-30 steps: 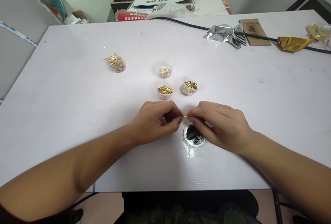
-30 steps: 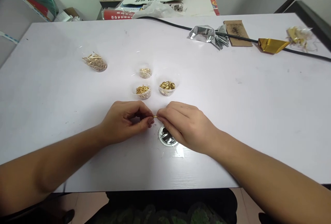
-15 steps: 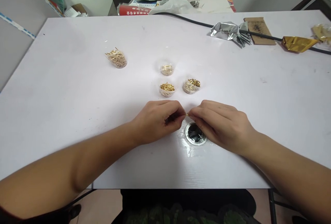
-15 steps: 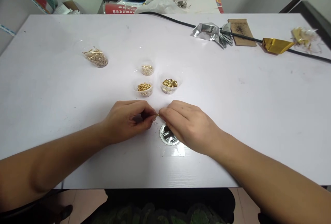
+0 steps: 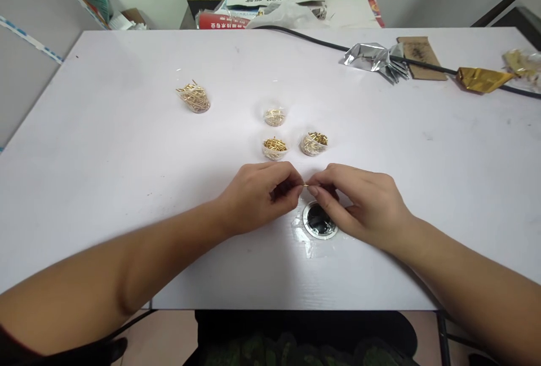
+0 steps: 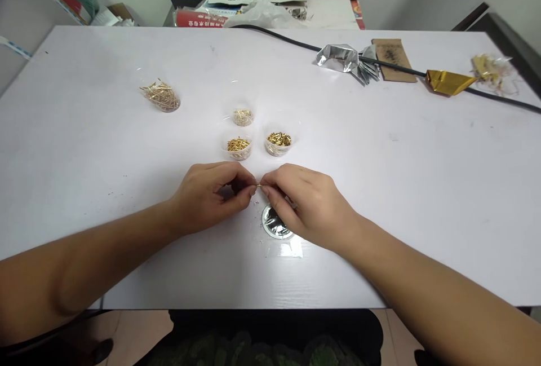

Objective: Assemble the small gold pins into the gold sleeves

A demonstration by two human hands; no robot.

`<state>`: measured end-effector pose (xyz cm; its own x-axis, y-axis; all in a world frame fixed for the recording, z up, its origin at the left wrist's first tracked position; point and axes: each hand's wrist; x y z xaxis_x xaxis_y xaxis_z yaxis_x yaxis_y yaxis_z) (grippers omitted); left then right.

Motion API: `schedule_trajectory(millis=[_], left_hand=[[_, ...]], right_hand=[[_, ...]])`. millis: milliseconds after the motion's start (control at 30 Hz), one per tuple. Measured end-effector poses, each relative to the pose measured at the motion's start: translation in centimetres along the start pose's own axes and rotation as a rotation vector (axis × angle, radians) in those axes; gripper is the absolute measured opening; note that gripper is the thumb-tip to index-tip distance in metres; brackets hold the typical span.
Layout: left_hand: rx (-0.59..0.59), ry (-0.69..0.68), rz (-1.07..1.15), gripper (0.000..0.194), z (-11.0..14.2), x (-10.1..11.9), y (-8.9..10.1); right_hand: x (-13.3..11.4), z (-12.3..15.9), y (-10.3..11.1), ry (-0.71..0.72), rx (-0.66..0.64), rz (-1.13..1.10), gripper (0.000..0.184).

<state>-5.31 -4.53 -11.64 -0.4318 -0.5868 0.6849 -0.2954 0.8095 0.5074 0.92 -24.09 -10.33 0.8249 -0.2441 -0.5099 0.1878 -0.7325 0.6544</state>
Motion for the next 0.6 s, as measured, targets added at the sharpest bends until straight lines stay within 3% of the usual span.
schedule_trajectory(millis=[267, 600], left_hand=[[0.024, 0.033, 0.055, 0.004, -0.2, 0.14, 0.01], [-0.059, 0.054, 0.056, 0.003, -0.25, 0.1, 0.2]], right_hand=[[0.62, -0.47, 0.68, 0.026, -0.142, -0.084, 0.011], [0.59, -0.44, 0.24, 0.046, -0.087, -0.095, 0.016]])
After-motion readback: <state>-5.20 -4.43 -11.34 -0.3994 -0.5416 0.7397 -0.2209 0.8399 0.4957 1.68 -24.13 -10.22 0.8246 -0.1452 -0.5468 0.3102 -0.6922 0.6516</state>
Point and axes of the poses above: each hand's wrist, its own z-axis away from the middle knuckle, its own y-axis out of the back of the hand, x = y × z, and after that the axes turned 13 degrees about x, right-handed
